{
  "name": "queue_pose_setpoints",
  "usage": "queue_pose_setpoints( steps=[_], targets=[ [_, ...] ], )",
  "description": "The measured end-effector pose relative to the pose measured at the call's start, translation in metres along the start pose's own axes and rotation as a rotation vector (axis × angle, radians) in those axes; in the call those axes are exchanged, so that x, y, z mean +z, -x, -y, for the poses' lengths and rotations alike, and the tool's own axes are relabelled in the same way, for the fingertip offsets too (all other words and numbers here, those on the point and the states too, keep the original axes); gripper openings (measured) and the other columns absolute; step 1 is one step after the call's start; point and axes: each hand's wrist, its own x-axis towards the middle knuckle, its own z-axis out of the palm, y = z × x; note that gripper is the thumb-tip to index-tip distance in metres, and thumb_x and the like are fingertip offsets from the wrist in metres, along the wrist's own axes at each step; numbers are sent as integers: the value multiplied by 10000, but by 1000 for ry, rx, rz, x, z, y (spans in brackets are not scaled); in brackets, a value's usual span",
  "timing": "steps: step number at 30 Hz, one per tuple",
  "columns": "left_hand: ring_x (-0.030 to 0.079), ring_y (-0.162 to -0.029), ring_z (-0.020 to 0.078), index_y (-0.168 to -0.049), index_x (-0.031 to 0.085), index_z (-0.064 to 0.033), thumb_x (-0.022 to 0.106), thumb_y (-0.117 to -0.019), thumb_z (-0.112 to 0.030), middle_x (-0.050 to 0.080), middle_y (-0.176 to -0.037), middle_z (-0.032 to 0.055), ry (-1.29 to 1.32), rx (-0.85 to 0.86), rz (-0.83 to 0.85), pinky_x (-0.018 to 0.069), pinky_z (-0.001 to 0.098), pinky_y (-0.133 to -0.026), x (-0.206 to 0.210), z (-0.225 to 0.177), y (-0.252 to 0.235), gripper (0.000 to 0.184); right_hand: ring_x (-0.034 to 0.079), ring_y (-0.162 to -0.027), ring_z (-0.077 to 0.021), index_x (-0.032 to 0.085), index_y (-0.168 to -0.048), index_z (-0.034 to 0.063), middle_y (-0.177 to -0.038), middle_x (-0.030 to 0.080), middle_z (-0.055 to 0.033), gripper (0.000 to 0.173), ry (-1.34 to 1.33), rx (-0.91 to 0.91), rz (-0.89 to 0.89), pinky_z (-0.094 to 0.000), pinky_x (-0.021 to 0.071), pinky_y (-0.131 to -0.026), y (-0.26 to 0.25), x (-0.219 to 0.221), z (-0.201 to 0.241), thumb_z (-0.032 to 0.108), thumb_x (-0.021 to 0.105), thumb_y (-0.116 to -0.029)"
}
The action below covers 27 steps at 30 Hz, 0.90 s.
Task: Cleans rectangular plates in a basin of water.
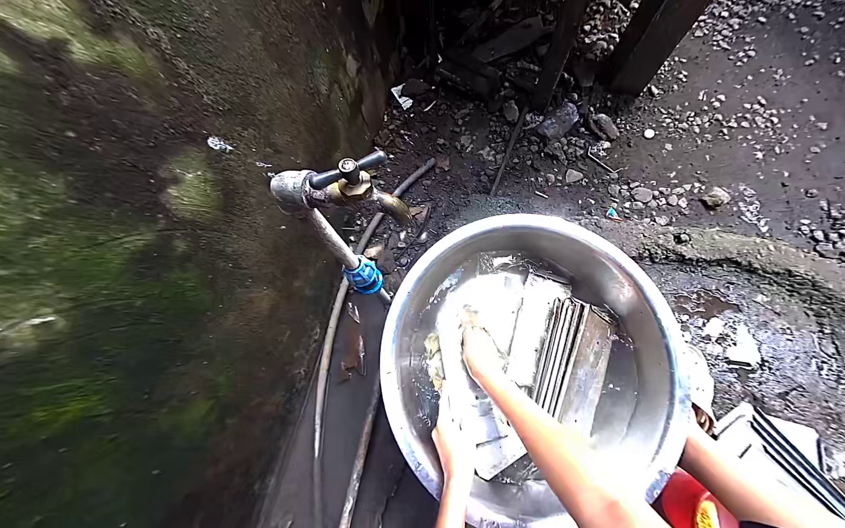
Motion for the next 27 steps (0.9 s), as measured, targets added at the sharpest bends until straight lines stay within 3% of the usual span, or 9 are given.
queue_pose_setpoints(
  steps=[3,7,10,12,14,17,21,24,27],
  targets=[
    [611,-1207,444,-1557,331,3,616,-967,-29,561,-1392,303,99,39,-70,464,573,-1033,11,7,-12,656,447,-1458,-315,352,-1578,21,-1586,436,-187,511,-99,-54,-34,-444,342,-1207,39,12,-9,62,354,-1068],
    [505,-1370,405,-1576,333,-31,625,-981,-38,455,-1541,232,132,26,-57,376,551,-1139,17,7,-28,663,541,-1384,-331,568,-1443,15,-1476,570,-178,467,-228,-194,-68,-474,385,-1187,113,26,-39,-50,473,-990],
    [476,-1405,373,-1550,375,-6,594,-971,5,449,-1553,210,141,53,-63,337,535,-1166,16,8,-23,620,577,-1350,-278,568,-1401,-62,-1416,614,-197,424,-596,-124,-58,-413,420,-1166,135,15,-56,-78,482,-986],
    [474,-1400,382,-1551,382,-17,600,-967,3,458,-1544,217,147,34,-65,332,554,-1160,13,9,-22,623,605,-1314,-250,541,-1397,-101,-1384,627,-221,412,-808,-5,-246,-370,450,-1136,134,3,-54,-82,485,-989],
    [466,-1408,377,-1546,389,-16,600,-967,15,460,-1542,216,167,15,-68,337,547,-1163,10,13,-24,617,633,-1284,-286,572,-1378,-92,-1356,653,-210,400,-696,-21,-439,-426,463,-1124,121,0,-51,-63,482,-989],
    [461,-1413,362,-1551,381,-19,550,-969,41,443,-1557,210,198,-22,-58,341,525,-1164,9,14,-22,609,616,-1290,-352,474,-1488,-43,-1451,582,-210,476,-437,-85,-292,-492,461,-1104,99,17,-54,-9,451,-1015],
    [448,-1428,361,-1556,350,8,547,-962,68,415,-1570,226,174,11,-54,327,511,-1181,9,17,-26,629,431,-1460,-372,435,-1520,-27,-1599,383,-244,547,-305,-224,-176,-445,351,-1206,50,20,-45,-77,430,-975],
    [450,-1425,364,-1571,313,3,552,-952,94,401,-1578,229,160,5,-16,339,504,-1173,9,14,-25,669,301,-1536,-332,314,-1601,66,-1686,224,-181,665,-177,-217,55,-454,280,-1237,7,-9,-29,-106,403,-965],
    [436,-1435,355,-1565,326,9,537,-955,93,388,-1587,226,178,0,-28,332,501,-1178,10,15,-25,651,343,-1516,-332,282,-1607,48,-1663,277,-199,693,-84,-193,90,-454,304,-1226,-30,-19,-18,-113,438,-951]
  ],
)
